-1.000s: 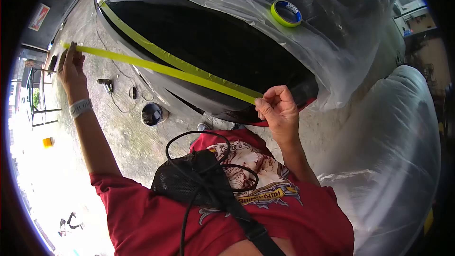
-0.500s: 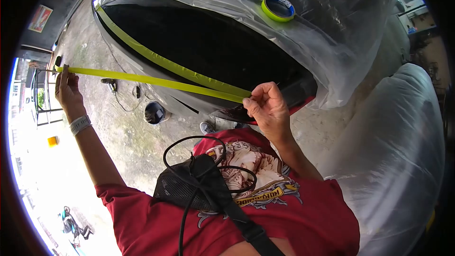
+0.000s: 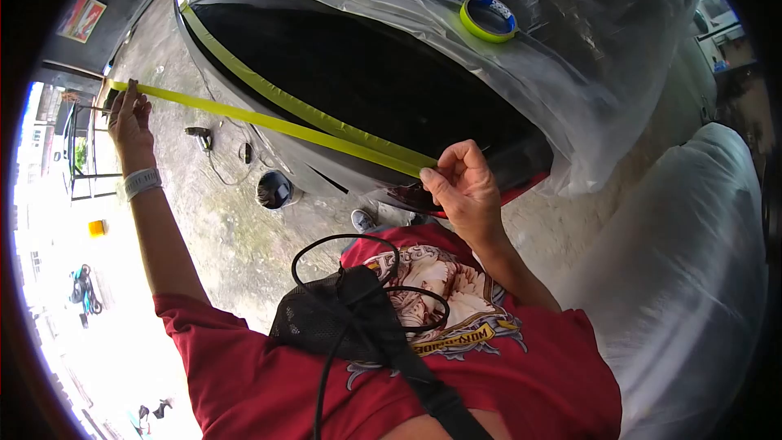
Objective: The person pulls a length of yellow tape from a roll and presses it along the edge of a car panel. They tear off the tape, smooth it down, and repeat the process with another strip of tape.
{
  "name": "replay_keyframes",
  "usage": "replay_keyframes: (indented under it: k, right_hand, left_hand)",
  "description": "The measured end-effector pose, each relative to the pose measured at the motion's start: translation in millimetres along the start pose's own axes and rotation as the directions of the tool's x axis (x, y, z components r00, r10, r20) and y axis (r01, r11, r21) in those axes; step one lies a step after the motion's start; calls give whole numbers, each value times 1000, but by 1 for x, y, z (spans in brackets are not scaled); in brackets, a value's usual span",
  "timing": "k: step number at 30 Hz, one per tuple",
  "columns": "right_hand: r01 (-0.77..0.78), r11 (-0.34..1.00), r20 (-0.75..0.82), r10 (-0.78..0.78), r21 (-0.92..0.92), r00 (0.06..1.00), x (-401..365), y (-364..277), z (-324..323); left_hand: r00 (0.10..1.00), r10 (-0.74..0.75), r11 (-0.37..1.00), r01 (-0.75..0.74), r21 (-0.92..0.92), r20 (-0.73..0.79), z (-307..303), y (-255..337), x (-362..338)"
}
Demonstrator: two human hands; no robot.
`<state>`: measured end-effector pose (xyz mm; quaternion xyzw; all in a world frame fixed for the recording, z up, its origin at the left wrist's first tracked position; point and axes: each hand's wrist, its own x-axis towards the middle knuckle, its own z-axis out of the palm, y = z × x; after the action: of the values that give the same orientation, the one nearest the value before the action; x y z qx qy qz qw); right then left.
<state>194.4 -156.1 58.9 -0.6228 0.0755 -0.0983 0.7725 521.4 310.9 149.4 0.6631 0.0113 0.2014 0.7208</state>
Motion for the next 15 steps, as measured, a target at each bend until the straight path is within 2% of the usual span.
replay_keyframes:
  k: [2, 4, 6, 7, 8, 9, 11, 13, 15]
  right_hand:
    - [21, 998, -17, -22, -60, 1000, 0, 0, 1]
    - [38, 992, -34, -42, -124, 999, -1, -3, 1]
    - [173, 853, -34, -217, -493, 976, -3, -12, -2]
    - [174, 850, -28, -216, -496, 976, -3, -16, -1]
    - [328, 690, 17, -417, -646, 909, -3, -19, 0]
    - [442, 476, 99, -587, -761, 803, -3, -21, 0]
    - [490, 467, 157, -587, -736, 795, -7, -12, -4]
    - [571, 357, 279, -610, -739, 742, -7, -8, -5]
    - [584, 346, 288, -620, -734, 729, -6, -1, -7]
  left_hand:
    - [1000, 12, 1000, -12, -8, 18, 3, -4, 0]
    - [999, -45, 999, 45, -1, 11, 2, -11, 4]
    - [998, -57, 998, 57, -6, 7, 2, -16, 5]
    - [998, -69, 998, 69, -9, 7, 2, -19, 4]
    - [997, -70, 998, 70, 1, 22, 2, -20, 4]
    - [997, -72, 997, 72, -2, 15, 1, -21, 3]
    - [995, -95, 995, 96, -10, 29, 2, -22, 2]
    - [995, -99, 995, 99, -10, 8, 5, -21, 1]
    - [995, -99, 995, 99, 8, 0, 7, -22, 1]
